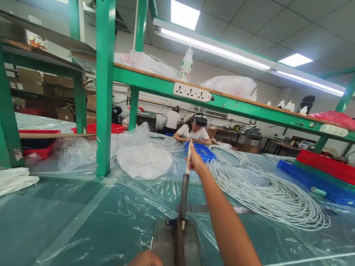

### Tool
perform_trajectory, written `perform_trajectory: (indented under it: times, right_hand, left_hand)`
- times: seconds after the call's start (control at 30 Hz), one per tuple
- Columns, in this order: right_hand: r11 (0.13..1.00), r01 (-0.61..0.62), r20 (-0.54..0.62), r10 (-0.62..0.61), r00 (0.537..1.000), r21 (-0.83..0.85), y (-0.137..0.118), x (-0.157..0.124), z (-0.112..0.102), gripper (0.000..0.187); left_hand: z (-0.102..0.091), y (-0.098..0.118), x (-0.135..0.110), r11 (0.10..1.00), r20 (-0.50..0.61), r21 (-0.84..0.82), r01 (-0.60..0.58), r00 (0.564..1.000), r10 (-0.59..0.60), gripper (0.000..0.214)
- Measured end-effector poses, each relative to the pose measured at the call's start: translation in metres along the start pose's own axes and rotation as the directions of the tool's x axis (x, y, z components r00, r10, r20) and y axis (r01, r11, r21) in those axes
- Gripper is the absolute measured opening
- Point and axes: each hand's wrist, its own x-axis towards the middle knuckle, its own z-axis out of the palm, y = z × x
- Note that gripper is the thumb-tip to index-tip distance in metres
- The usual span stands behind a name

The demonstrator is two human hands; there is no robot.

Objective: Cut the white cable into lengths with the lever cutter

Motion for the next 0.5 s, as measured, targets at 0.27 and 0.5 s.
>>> perform_trajectory:
  times: [0.27,0.5]
  right_hand:
    - [0.971,-0.052,0.064,0.038,0.997,0.231,-0.025,-0.115,-0.043,0.046]
    - [0.984,-0.130,0.032,0.127,0.991,0.120,0.035,-0.254,-0.061,0.041]
  left_hand:
    - [0.004,0.000,-0.004,0.999,-0.068,0.028,-0.045,0.997,0.046,0.015]
    - [0.003,0.004,-0.001,0.990,-0.096,0.074,-0.120,0.987,0.127,0.019]
